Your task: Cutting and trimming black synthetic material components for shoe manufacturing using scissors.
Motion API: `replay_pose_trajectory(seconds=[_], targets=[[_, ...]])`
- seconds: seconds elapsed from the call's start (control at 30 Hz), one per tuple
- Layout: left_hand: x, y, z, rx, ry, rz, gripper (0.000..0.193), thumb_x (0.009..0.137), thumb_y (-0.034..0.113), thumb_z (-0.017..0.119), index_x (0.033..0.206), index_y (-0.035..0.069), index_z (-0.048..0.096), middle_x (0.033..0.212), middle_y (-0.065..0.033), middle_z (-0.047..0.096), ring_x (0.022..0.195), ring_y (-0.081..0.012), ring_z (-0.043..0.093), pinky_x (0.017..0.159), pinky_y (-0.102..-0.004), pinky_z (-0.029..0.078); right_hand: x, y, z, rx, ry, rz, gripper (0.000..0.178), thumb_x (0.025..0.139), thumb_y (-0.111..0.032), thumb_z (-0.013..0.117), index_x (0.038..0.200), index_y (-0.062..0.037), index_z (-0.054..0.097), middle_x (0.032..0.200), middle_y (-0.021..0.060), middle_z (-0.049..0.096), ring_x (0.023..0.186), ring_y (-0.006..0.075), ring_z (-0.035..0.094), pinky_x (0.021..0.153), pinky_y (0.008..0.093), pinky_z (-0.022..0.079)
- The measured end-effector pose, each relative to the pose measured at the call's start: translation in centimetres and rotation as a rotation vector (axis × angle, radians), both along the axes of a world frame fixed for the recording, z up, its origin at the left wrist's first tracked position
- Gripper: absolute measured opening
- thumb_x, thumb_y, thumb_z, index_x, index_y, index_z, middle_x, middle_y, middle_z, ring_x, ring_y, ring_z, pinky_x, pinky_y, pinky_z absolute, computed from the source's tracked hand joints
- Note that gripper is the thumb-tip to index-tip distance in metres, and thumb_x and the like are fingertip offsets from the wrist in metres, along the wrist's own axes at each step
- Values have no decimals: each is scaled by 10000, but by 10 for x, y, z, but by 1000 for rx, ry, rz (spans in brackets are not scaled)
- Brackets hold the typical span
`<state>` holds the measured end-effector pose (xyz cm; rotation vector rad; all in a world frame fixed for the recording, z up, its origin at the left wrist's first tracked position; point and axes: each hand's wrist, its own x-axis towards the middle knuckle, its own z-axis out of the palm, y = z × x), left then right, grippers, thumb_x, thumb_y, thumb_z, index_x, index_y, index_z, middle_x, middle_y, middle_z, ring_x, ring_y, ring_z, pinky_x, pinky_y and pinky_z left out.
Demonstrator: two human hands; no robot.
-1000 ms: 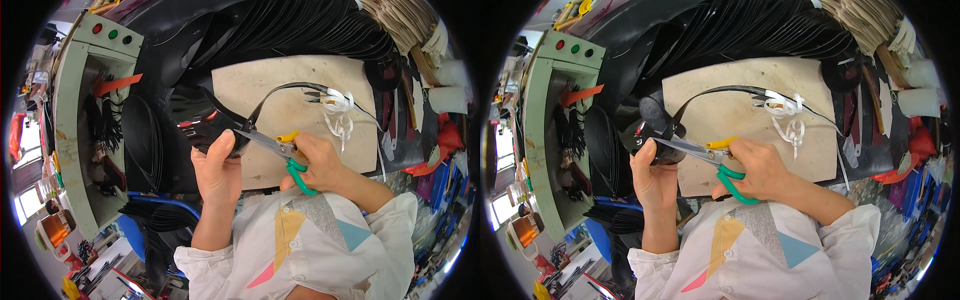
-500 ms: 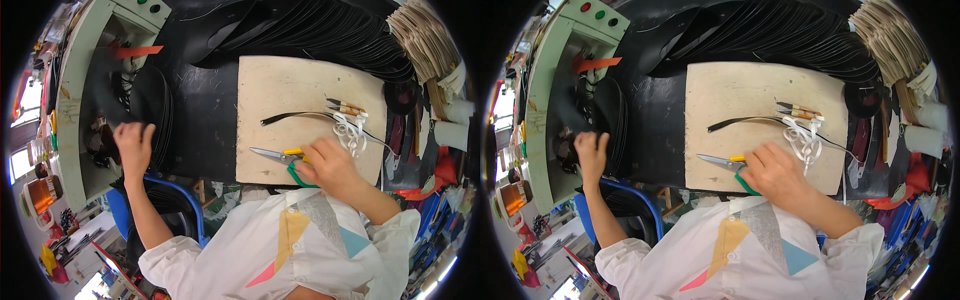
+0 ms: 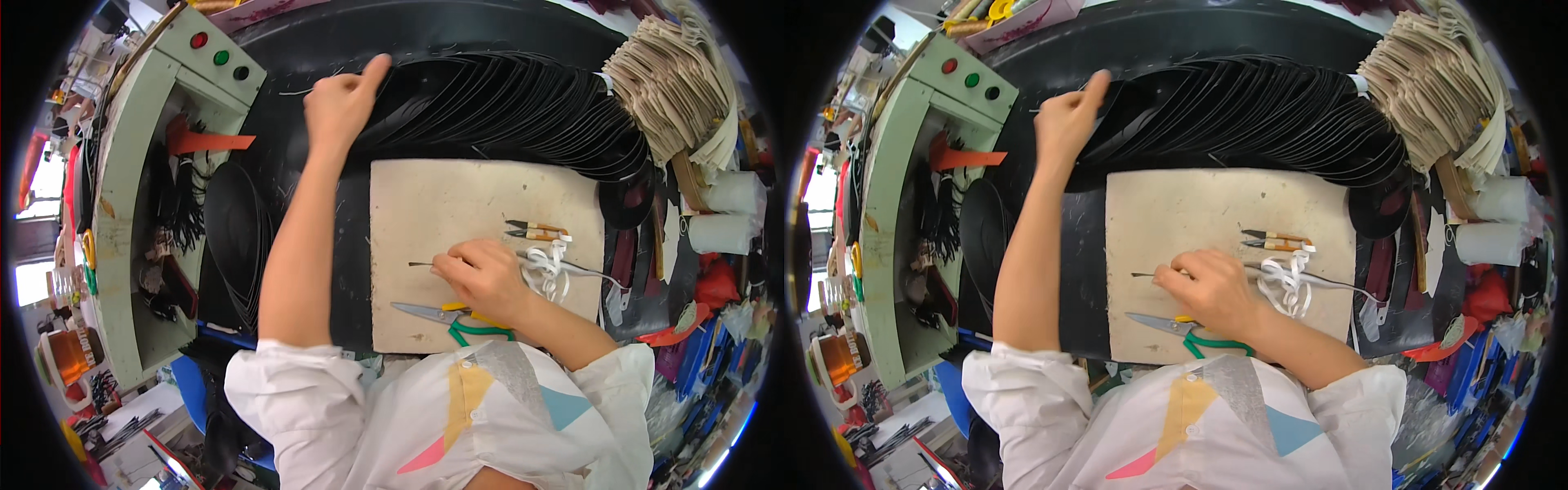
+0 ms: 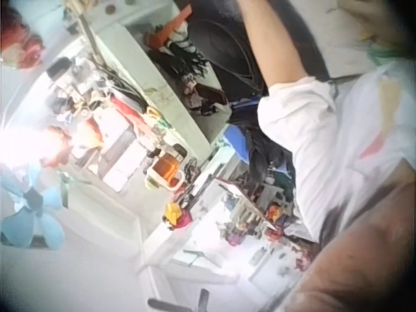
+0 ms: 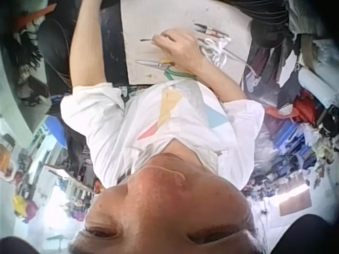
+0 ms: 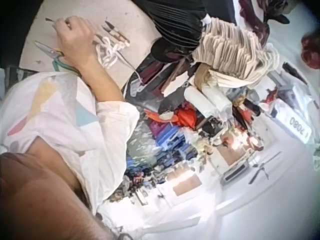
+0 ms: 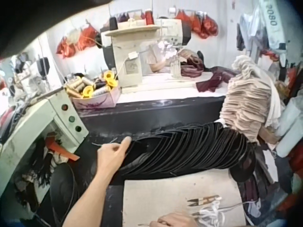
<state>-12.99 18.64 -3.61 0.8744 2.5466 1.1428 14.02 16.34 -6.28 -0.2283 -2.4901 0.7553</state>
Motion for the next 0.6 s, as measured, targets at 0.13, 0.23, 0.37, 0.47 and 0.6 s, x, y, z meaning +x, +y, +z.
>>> replay_pose_trajectory(seconds=[0.13,0.23,0.37,0.47,0.6], targets=[[-8,42,-41,-8,-122,7,441,701,438,705,701,-2,685,723,-108,643,690,-227,611,701,-333,472,-1,6,25,-181,70,40,138,716,-64,721,838,-61,658,608,51,558,505,197,549,454,288,430],[26,14,-13,69,-284,25,359,726,316,704,631,-20,622,648,-51,583,631,-123,542,617,-266,435,11,28,42,-300,59,-51,146,727,-53,727,864,-43,680,637,67,598,511,160,560,457,253,420],[103,-72,23,459,-595,-144,112,830,74,642,789,-28,616,726,34,571,673,-17,466,585,-173,362,29,51,58,-619,21,-128,140,764,-43,715,897,-9,689,687,47,646,571,69,565,495,195,417],[137,-120,7,581,-899,-74,118,857,93,651,851,-20,617,770,35,587,683,-2,466,588,-158,353,22,48,77,-996,-155,-69,175,795,-41,691,960,11,668,734,25,651,631,40,556,548,181,436],[157,-142,10,570,-860,-134,126,888,68,606,811,-31,592,713,60,522,635,9,390,536,-146,301,15,36,74,-1032,-196,30,132,806,-49,669,927,1,653,765,16,643,695,55,566,653,205,463]])
